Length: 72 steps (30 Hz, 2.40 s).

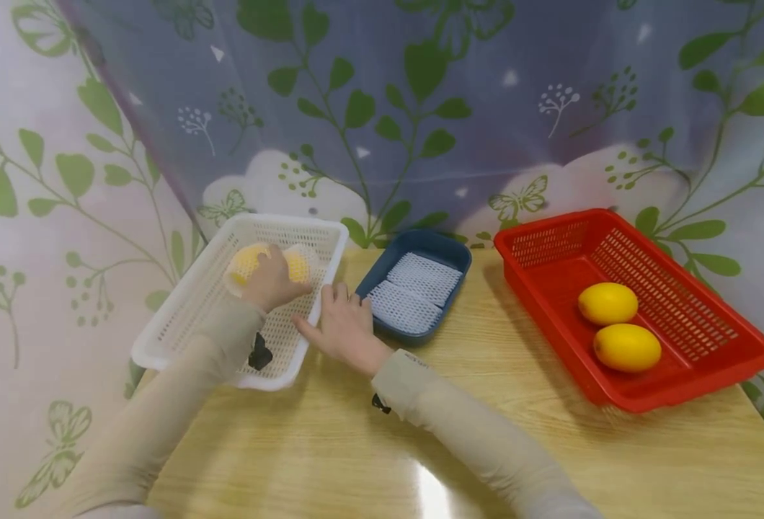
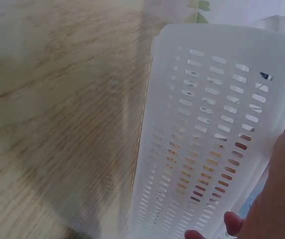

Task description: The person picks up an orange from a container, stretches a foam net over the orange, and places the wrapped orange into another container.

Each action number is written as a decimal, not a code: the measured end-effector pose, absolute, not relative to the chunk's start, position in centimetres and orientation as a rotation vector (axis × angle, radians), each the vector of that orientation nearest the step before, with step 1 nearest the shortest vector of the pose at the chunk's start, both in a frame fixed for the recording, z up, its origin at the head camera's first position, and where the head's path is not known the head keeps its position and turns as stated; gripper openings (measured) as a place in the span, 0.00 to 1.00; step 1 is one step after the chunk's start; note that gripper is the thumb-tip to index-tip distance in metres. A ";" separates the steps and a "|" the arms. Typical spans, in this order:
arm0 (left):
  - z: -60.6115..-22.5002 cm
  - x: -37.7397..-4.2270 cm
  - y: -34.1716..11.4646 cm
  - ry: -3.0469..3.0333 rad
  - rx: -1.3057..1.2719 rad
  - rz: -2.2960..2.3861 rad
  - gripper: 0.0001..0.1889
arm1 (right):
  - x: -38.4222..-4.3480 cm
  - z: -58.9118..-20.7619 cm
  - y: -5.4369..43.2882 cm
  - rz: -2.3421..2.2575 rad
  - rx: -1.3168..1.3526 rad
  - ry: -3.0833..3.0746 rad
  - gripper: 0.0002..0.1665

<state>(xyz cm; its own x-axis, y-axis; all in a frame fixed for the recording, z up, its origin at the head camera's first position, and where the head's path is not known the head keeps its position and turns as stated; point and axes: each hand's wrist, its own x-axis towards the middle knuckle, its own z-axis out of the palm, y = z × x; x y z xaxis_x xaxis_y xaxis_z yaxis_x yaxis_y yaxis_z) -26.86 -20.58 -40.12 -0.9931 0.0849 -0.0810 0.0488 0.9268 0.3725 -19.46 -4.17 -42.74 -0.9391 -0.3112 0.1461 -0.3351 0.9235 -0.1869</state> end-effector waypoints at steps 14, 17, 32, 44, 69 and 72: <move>-43.5 -27.9 -21.3 2.979 0.052 0.514 0.59 | -18.9 -42.9 -4.5 0.309 0.473 -3.000 0.44; -43.4 -28.0 -21.3 2.979 0.058 0.495 0.59 | -18.9 -42.9 -4.5 0.309 0.464 -3.009 0.44; -41.6 -27.8 -20.7 2.971 0.045 0.416 0.51 | -18.8 -41.8 -4.0 0.419 0.470 -3.005 0.42; -39.6 -27.0 -20.1 2.857 0.129 0.449 0.47 | -18.4 -39.0 -2.8 0.501 0.626 -3.023 0.31; -34.6 -21.3 -11.4 3.353 0.516 -0.165 0.18 | -18.9 -34.0 6.2 0.724 0.665 -2.871 0.14; -34.5 -20.1 -9.2 3.368 0.535 -0.130 0.19 | -19.0 -33.7 8.1 0.724 0.627 -2.879 0.13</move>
